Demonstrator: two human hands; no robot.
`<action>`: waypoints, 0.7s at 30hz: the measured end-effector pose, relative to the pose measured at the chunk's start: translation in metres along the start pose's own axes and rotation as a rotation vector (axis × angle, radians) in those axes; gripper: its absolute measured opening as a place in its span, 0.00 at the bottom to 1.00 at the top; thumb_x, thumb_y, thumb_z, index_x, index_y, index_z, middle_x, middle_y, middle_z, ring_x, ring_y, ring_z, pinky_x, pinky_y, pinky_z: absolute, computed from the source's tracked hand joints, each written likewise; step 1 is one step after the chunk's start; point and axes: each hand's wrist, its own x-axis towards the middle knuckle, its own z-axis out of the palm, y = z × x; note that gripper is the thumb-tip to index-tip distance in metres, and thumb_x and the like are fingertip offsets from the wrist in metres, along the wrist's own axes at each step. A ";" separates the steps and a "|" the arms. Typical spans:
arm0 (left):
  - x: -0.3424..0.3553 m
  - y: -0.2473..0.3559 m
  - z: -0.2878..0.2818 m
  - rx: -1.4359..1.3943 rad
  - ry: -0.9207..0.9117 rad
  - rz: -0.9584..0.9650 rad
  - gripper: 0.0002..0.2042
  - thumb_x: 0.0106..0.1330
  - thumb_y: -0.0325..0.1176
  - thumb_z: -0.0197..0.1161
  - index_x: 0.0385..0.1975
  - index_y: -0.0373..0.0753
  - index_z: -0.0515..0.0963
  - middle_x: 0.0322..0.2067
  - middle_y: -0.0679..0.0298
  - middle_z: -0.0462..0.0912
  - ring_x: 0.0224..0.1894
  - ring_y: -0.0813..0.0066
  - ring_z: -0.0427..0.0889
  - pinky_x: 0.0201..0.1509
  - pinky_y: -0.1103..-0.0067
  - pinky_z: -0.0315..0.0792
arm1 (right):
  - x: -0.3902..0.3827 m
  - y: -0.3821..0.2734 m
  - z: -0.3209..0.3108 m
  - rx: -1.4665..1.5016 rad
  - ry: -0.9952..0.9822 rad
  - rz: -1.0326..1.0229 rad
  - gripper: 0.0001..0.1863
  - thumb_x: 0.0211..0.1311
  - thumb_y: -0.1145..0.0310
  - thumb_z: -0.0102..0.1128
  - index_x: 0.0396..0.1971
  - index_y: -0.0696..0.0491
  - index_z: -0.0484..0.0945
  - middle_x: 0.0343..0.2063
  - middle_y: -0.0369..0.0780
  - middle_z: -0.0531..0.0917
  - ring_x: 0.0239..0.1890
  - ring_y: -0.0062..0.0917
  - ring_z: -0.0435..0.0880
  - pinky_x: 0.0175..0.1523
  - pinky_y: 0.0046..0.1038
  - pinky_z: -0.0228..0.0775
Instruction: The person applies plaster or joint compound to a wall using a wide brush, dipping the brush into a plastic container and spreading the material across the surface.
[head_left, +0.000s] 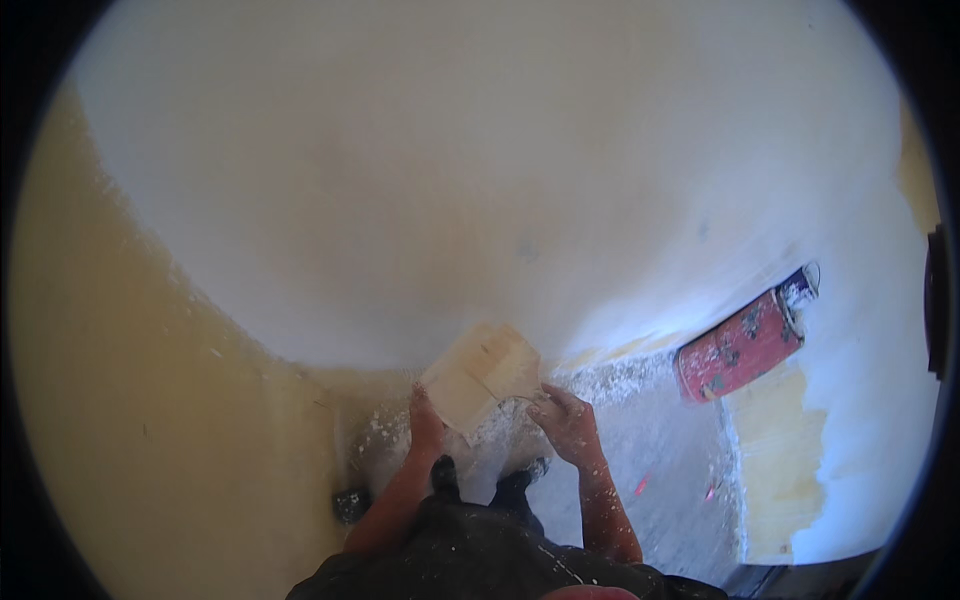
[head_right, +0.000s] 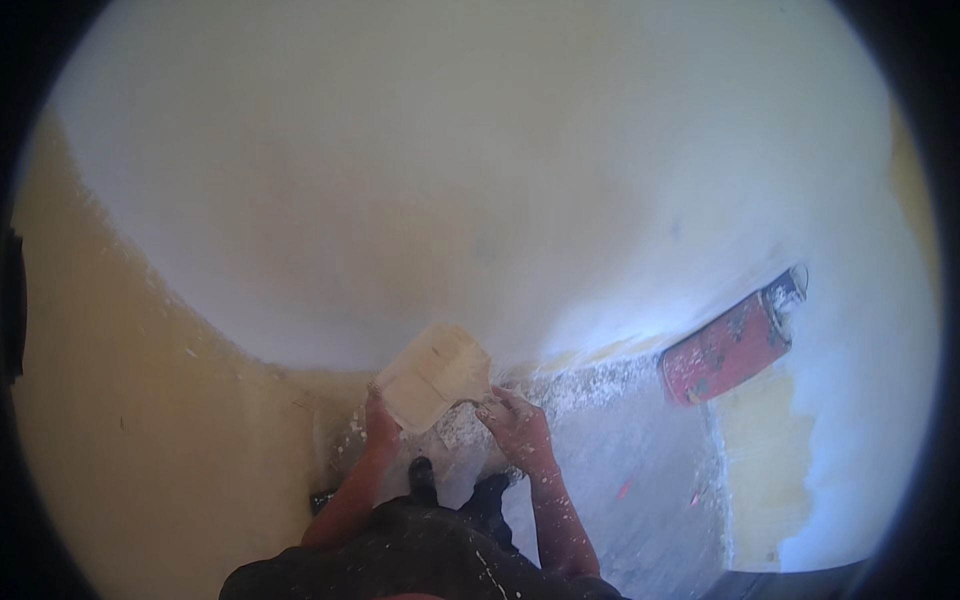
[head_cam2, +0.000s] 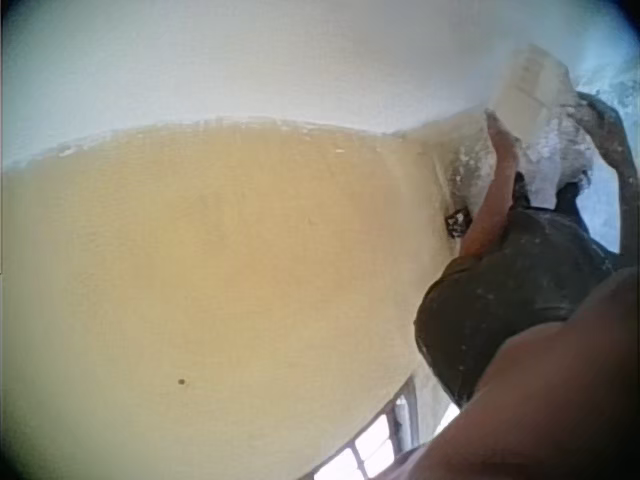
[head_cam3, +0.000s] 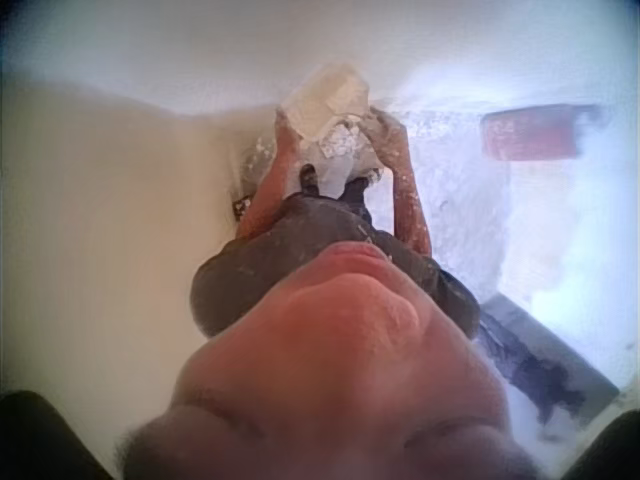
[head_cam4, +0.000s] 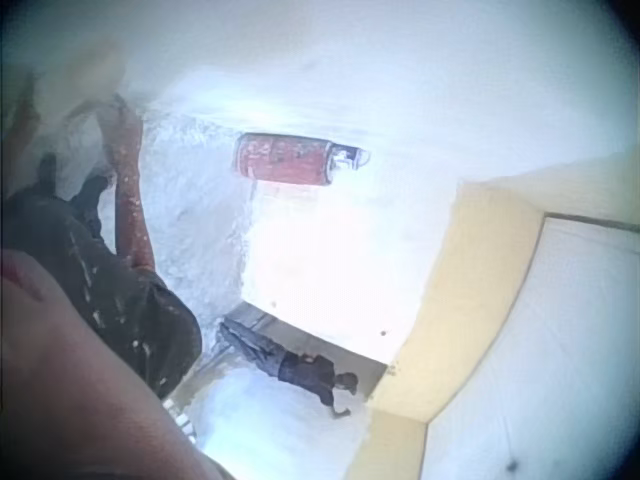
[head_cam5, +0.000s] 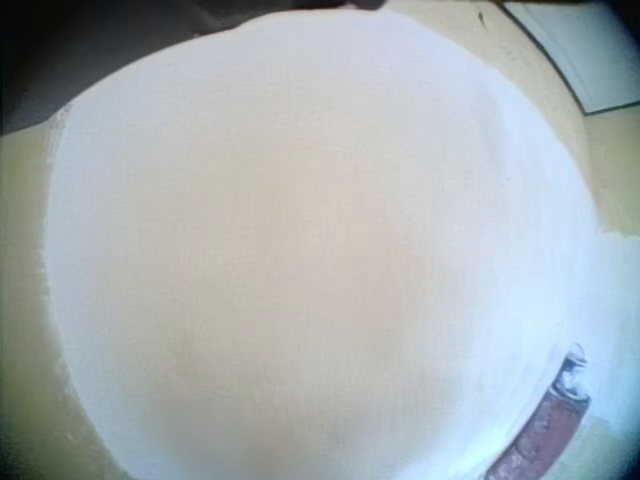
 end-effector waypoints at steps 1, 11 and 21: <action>-0.005 0.008 0.005 -0.021 0.019 0.002 0.29 0.72 0.51 0.33 0.57 0.30 0.62 0.53 0.54 0.69 0.53 0.67 0.71 0.57 0.75 0.66 | 0.001 0.003 0.006 0.030 0.037 -0.007 0.25 0.55 0.61 0.64 0.49 0.60 0.74 0.35 0.45 0.82 0.33 0.28 0.81 0.41 0.27 0.73; -0.006 0.010 -0.006 0.006 0.134 -0.004 0.28 0.72 0.51 0.33 0.58 0.32 0.60 0.54 0.55 0.68 0.55 0.66 0.70 0.58 0.74 0.65 | 0.109 -0.068 -0.009 0.679 0.321 -0.075 0.26 0.62 0.58 0.56 0.54 0.62 0.67 0.25 0.34 0.74 0.16 0.11 0.66 0.18 0.14 0.59; -0.026 -0.002 -0.032 -0.082 0.084 0.005 0.29 0.72 0.51 0.32 0.60 0.30 0.57 0.57 0.52 0.66 0.58 0.63 0.67 0.61 0.73 0.62 | 0.107 0.012 0.030 1.037 -0.074 0.403 0.11 0.61 0.67 0.52 0.29 0.61 0.72 0.18 0.33 0.67 0.15 0.14 0.65 0.17 0.16 0.55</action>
